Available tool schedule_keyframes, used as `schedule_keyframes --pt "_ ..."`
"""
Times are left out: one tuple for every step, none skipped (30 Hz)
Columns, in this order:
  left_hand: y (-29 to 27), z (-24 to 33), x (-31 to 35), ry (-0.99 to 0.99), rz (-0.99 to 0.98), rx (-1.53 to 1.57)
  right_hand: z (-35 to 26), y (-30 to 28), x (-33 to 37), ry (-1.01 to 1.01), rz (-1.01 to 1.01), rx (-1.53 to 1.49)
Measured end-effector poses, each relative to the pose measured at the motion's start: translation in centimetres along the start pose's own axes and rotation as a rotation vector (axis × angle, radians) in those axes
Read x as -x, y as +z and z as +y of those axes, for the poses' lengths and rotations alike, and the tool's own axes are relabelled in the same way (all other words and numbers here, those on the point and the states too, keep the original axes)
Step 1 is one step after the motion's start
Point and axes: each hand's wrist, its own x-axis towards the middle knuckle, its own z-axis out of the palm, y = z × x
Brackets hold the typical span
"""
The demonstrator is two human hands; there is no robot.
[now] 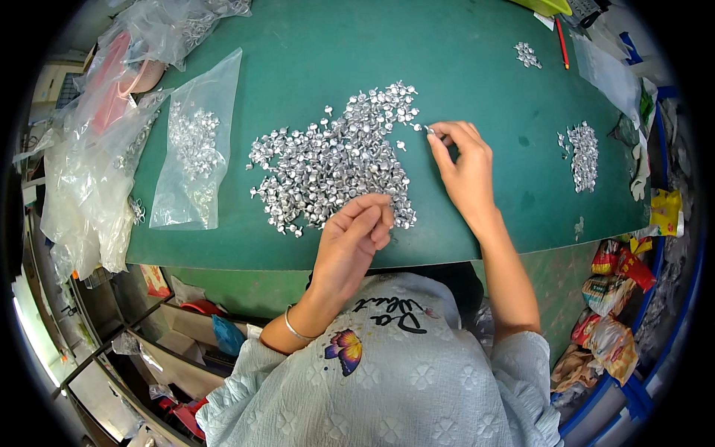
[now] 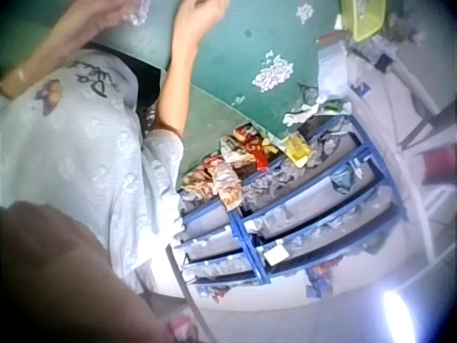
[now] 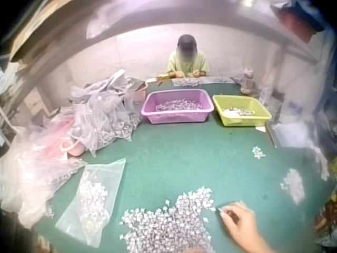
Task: The person sits at a green workbench and repeatedly picks up small silver metal pieces from a large pile. They manipulate each piece individually with both hands, appearing to join or adjust them, before placing the finished units into a separate pile on the right side of the table.
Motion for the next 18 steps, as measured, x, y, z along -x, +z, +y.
schedule_keyframes --pt "0.3 0.0 -0.1 0.049 0.028 -0.066 -1.1 -0.8 0.7 0.138 -0.057 -0.135" --pt "0.7 0.2 -0.2 0.097 0.056 -0.133 -1.9 -1.2 1.4 0.228 -0.116 -0.342" --pt "0.9 0.2 -0.5 0.143 0.076 -0.199 -2.7 -1.7 2.2 0.317 -0.166 -0.544" --pt "1.0 0.2 -0.6 0.188 0.054 -0.240 -3.3 -2.1 2.9 0.403 -0.223 -0.753" --pt "1.1 0.3 -0.7 0.233 0.032 -0.281 -3.8 -2.4 3.6 0.419 -0.275 -0.853" --pt "1.2 0.3 -0.7 0.278 0.009 -0.323 -4.2 -2.7 4.2 0.434 -0.327 -0.952" --pt "1.4 0.4 -0.6 0.291 -0.013 -0.353 -4.5 -3.0 4.6 0.448 -0.379 -1.051" --pt "1.5 0.5 -0.5 0.304 -0.035 -0.382 -4.8 -3.3 5.0 0.441 -0.396 -1.070" --pt "1.6 0.6 -0.4 0.317 -0.059 -0.411 -4.9 -3.4 5.2 0.433 -0.411 -1.088" --pt "1.7 0.7 -0.4 0.331 -0.085 -0.429 -5.0 -3.6 5.4 0.425 -0.427 -1.106" --pt "1.8 0.8 -0.4 0.345 -0.110 -0.447 -5.2 -3.7 5.5 0.425 -0.423 -1.128" --pt "1.9 0.9 -0.3 0.360 -0.135 -0.466 -5.3 -3.8 5.6 0.406 -0.419 -1.127" --pt "2.0 1.0 -0.2 0.350 -0.137 -0.468 -5.3 -3.9 5.7 0.387 -0.416 -1.127" --pt "2.0 1.1 -0.1 0.339 -0.139 -0.470 -5.4 -4.0 5.8 0.367 -0.413 -1.126" --pt "2.0 1.1 0.0 0.328 -0.141 -0.469 -5.5 -4.1 5.9 0.359 -0.412 -1.122" --pt "2.1 1.1 0.1 0.329 -0.137 -0.468 -5.7 -4.2 5.9 0.351 -0.412 -1.117" --pt "2.1 1.1 0.2 0.331 -0.132 -0.466 -5.8 -4.2 5.9 0.343 -0.411 -1.113" --pt "2.1 1.1 0.3 0.332 -0.130 -0.465 -6.0 -4.2 6.1 0.333 -0.374 -1.083"
